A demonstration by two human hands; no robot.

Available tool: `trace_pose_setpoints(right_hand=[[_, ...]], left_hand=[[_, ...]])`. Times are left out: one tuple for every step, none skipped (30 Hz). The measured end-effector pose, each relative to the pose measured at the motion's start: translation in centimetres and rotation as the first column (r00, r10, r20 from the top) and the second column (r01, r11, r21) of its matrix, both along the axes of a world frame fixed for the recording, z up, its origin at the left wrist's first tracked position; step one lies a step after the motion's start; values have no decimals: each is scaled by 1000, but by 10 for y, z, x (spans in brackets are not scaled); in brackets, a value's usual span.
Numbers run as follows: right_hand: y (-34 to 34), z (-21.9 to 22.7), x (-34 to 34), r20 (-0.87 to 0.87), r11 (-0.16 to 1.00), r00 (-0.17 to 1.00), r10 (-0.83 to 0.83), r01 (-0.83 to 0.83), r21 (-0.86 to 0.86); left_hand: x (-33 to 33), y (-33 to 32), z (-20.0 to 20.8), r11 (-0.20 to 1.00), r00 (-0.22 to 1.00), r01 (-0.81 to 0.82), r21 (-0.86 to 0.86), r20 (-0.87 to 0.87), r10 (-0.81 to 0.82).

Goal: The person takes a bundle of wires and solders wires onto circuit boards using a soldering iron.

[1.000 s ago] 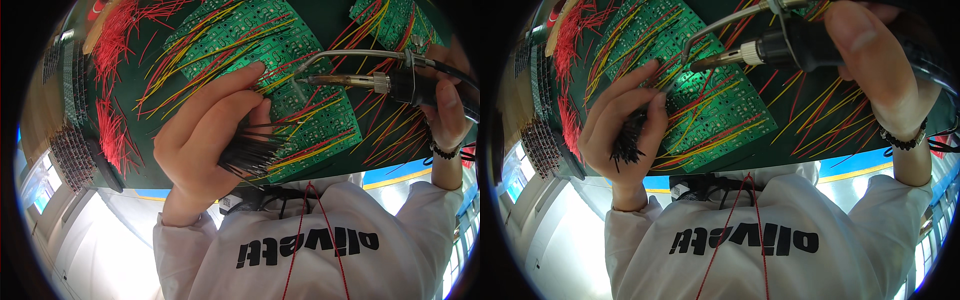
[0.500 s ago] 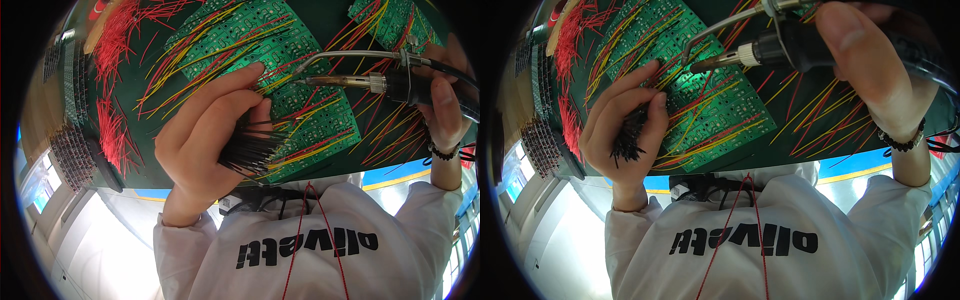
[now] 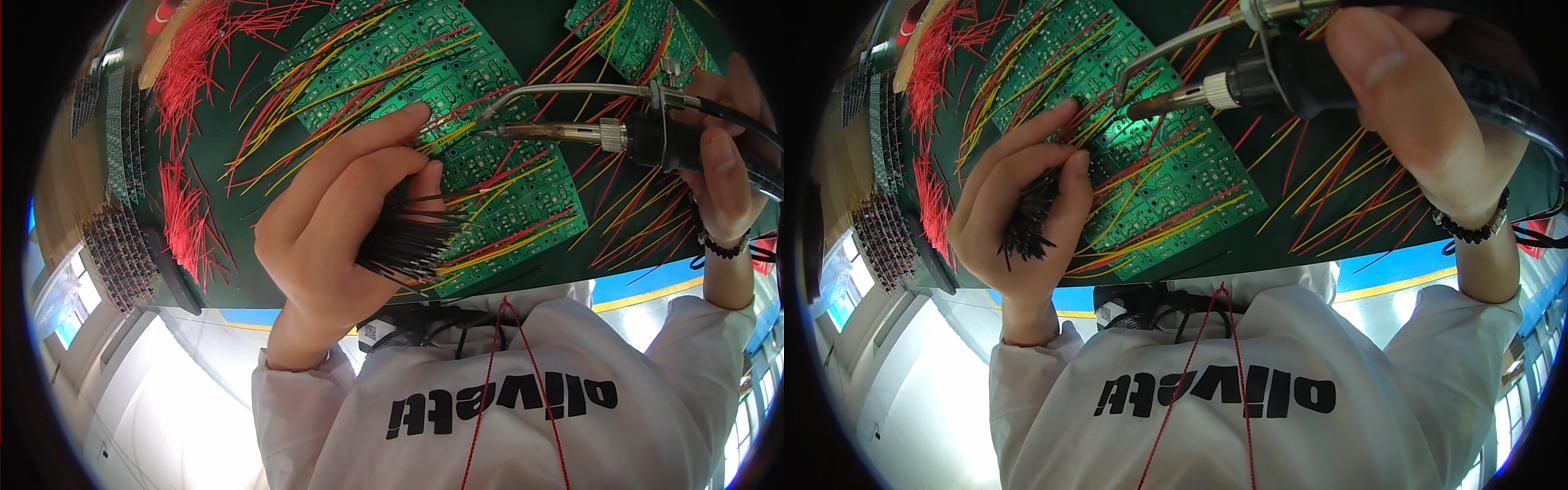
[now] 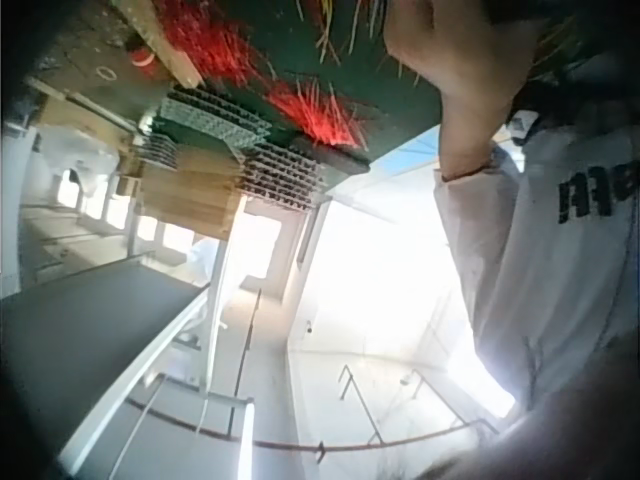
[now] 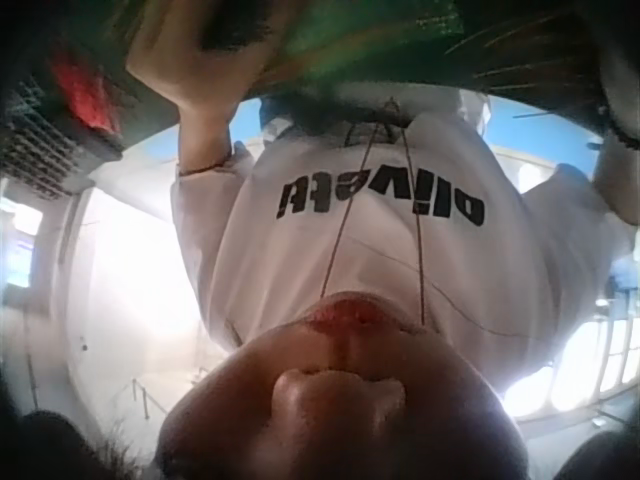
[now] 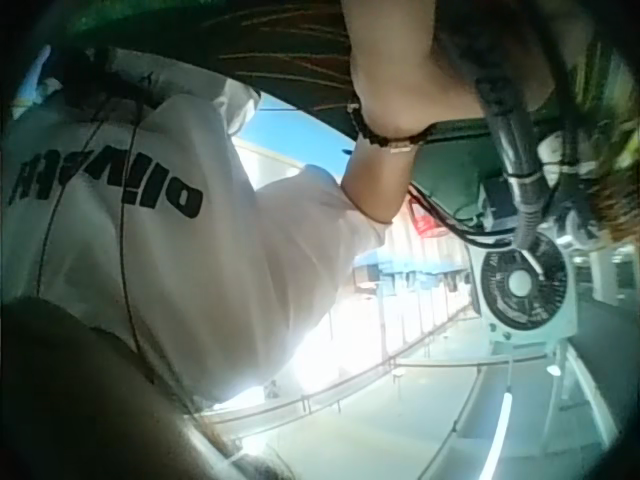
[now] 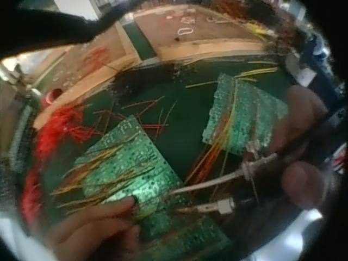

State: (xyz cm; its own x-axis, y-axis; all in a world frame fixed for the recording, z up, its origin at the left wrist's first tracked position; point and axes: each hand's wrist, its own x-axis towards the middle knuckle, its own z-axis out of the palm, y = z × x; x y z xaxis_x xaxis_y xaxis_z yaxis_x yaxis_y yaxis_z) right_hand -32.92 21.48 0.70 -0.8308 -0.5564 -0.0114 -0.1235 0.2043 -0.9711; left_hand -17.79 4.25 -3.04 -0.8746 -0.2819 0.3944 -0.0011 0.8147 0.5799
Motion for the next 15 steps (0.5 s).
trace_pose_setpoints(right_hand=[[0,-6,1,0,1000,1000,6,-6,-4],[3,-19,0,37,991,996,-79,82,-103],[4,-28,-1,86,965,984,-157,171,-198],[0,-18,-6,93,965,985,-146,163,-205],[1,9,-18,167,999,986,6,3,-52],[3,27,-24,266,982,954,139,-168,88],[3,25,-22,265,982,954,138,-166,87],[4,18,-18,226,995,969,100,-100,-12],[5,11,-13,189,993,980,57,-36,-111],[2,-3,-7,171,975,985,30,9,-223],[-1,-14,-3,157,942,988,-1,53,-332],[-4,-21,-1,148,895,988,-34,96,-436],[-3,-24,-4,148,895,989,-26,89,-437],[9,-26,-13,73,929,997,22,6,-371],[24,-29,-25,2,952,997,79,-74,-298]], left_hand=[[2,-1,0,1000,1000,1,-4,-6,-1],[2,0,2,1000,1000,-3,-12,2,3],[3,0,4,1000,1000,-12,-16,16,12],[5,0,5,1000,999,-24,-20,28,25],[-1,2,6,1000,1000,-1,-3,10,1],[-6,3,6,1000,1000,17,14,-9,-17],[-7,4,6,1000,1000,16,13,-11,-16],[-8,4,6,1000,1000,19,13,-13,-19],[-9,4,5,999,999,29,14,-24,-28],[-6,3,4,1000,1000,19,3,-20,-19],[-3,3,3,1000,1000,6,-7,-10,-6],[0,1,3,1000,1000,-6,-17,5,6],[2,0,2,1000,1000,-11,-18,10,12],[2,1,3,1000,1000,-10,-16,4,10],[3,1,4,1000,1000,-19,-6,4,19]])
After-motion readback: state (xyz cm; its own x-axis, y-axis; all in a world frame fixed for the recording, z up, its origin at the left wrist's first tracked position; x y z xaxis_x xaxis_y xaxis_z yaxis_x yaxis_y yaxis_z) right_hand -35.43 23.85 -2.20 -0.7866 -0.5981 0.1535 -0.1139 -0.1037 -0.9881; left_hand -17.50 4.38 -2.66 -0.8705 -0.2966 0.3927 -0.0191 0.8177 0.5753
